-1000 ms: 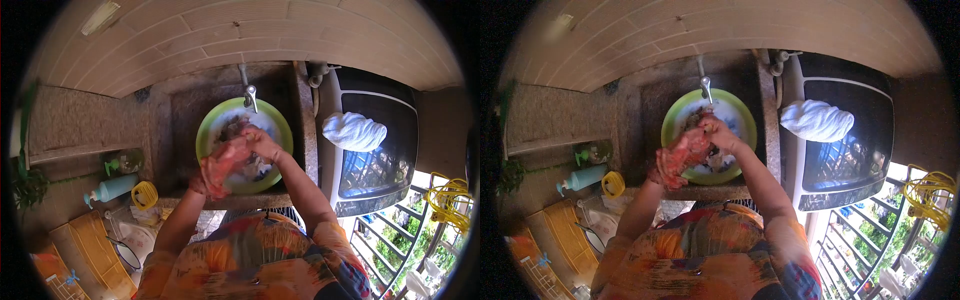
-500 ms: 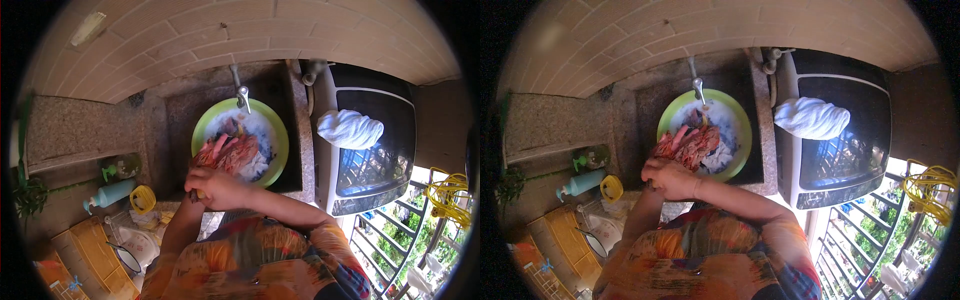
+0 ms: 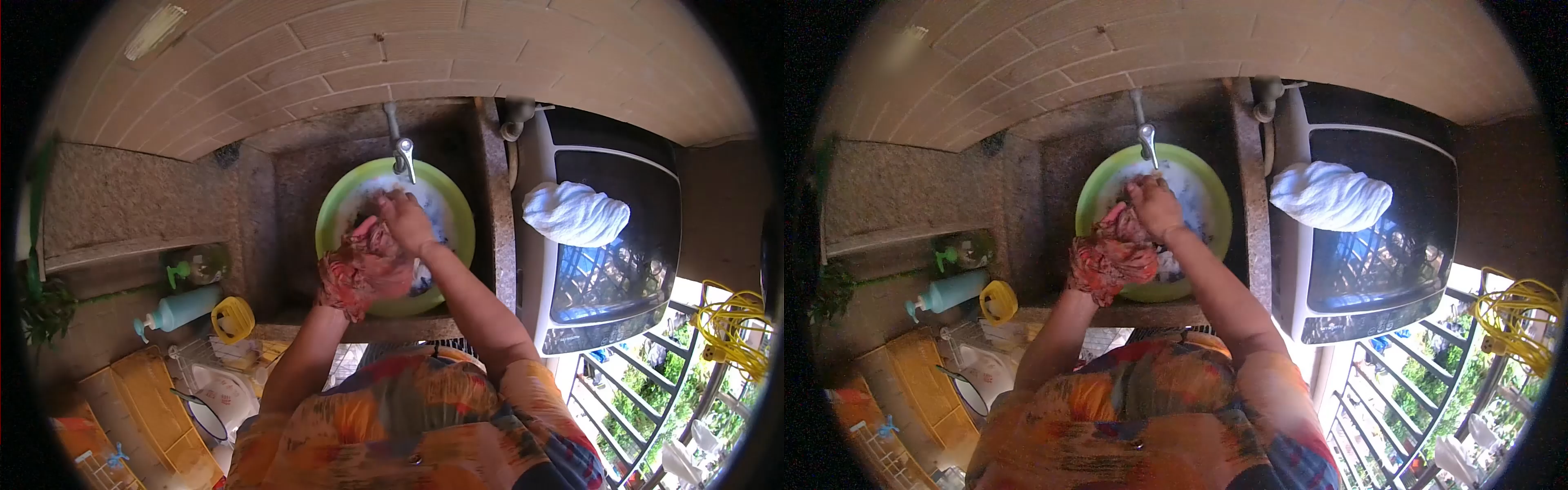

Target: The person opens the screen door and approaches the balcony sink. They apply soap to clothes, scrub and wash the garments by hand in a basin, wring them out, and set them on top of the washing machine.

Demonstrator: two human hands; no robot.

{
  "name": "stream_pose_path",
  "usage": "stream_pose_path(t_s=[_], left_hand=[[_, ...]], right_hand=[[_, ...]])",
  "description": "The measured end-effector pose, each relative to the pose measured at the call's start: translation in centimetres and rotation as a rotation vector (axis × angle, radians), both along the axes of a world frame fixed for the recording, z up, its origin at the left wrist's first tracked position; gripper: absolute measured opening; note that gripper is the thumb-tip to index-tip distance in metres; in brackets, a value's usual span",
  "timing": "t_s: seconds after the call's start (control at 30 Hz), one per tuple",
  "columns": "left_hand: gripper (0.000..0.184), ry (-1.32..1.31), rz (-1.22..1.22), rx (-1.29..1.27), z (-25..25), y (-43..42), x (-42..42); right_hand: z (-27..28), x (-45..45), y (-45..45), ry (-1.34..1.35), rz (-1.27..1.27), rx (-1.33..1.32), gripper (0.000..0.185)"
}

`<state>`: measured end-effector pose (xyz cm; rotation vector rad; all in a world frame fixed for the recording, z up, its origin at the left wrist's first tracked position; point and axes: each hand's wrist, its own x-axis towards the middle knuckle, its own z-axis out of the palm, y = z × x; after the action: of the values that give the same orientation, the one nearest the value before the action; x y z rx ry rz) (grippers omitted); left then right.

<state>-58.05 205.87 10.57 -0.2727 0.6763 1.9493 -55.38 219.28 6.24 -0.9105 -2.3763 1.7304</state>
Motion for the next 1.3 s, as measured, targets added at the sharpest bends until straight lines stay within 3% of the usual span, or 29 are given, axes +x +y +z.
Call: stream_pose_path(t_s=[0.07,0.17,0.2,0.3,0.4,0.47,0.57,0.7,0.73,0.77,0.83,0.87,0.97,1.0,1.03,1.1,1.13,1.17,1.2,1.3], left_hand=[[0.035,0.066,0.026,-0.086,-0.4,-0.4,0.2],[0.033,0.259,0.012,-0.247,-4.3,-0.9,-0.6],[0.033,0.295,-0.024,-0.239,-5.0,-0.9,-0.7],[0.034,0.403,-0.075,-0.206,-7.5,-1.1,-1.2],[0.036,0.495,0.029,-0.192,-13.2,-4.7,-0.3],[0.037,0.520,0.081,-0.177,-13.3,-5.5,0.6],[0.037,0.405,0.011,-0.145,-9.5,-4.6,1.0],[0.038,0.421,-0.125,-0.159,-4.4,-2.0,0.2],[0.039,0.457,-0.156,-0.185,-3.7,-1.7,-0.2],[0.039,0.505,-0.192,-0.217,-3.3,-1.5,-0.7],[0.040,0.314,-0.136,-0.230,-2.6,-1.2,-1.5],[0.043,0.099,-0.060,-0.187,-2.2,-0.9,-1.9],[0.037,0.772,-0.222,-0.600,-6.0,-1.0,-3.1],[0.036,0.932,-0.250,-0.686,-7.5,-1.2,-3.6],[0.035,1.002,-0.246,-0.683,-9.1,-1.7,-4.5],[0.035,0.779,-0.190,-0.729,-10.8,-3.5,-6.1],[0.036,0.483,-0.140,-0.763,-11.3,-4.9,-6.7],[0.038,0.188,-0.090,-0.785,-9.7,-4.8,-6.7],[0.044,0.057,-0.268,-0.867,-7.8,-5.0,-6.5],[0.051,-0.208,-0.117,-0.507,-3.5,-3.9,-3.0]], right_hand=[[2.0,1.0,0.7,-0.003,-0.095,-0.759,0.036],[-3.4,1.3,-3.2,0.297,-0.131,-0.891,0.038],[-3.7,1.6,-4.2,0.237,-0.124,-0.525,0.030],[3.5,3.2,-5.6,0.103,0.035,0.327,0.030],[5.7,3.7,-6.3,0.281,0.120,0.539,0.032],[8.2,3.8,-6.3,0.367,0.157,0.616,0.027],[5.8,2.5,-4.6,0.262,0.219,0.451,0.029],[4.3,0.3,-2.6,0.117,0.106,0.319,0.036],[2.3,0.1,-1.7,0.124,0.128,0.429,0.041],[0.5,0.2,-0.8,0.144,0.166,0.079,0.043],[-1.9,1.2,0.9,0.166,0.241,-0.628,0.048],[0.4,1.9,1.7,0.223,0.288,-0.711,0.046],[-0.9,3.5,2.4,0.155,0.297,-0.563,0.038],[-1.0,3.9,2.2,0.186,0.170,-0.456,0.024],[-1.2,4.3,2.2,0.184,-0.002,-0.663,0.021],[-1.9,5.5,2.7,0.176,-0.354,-1.069,0.017],[1.0,6.0,3.0,0.127,-0.489,-1.242,0.013],[1.5,6.7,3.0,0.136,-0.447,-1.240,0.013],[1.9,7.4,3.2,0.150,-0.406,-1.236,0.013],[3.0,8.0,1.6,0.048,-0.189,-1.045,0.016]])
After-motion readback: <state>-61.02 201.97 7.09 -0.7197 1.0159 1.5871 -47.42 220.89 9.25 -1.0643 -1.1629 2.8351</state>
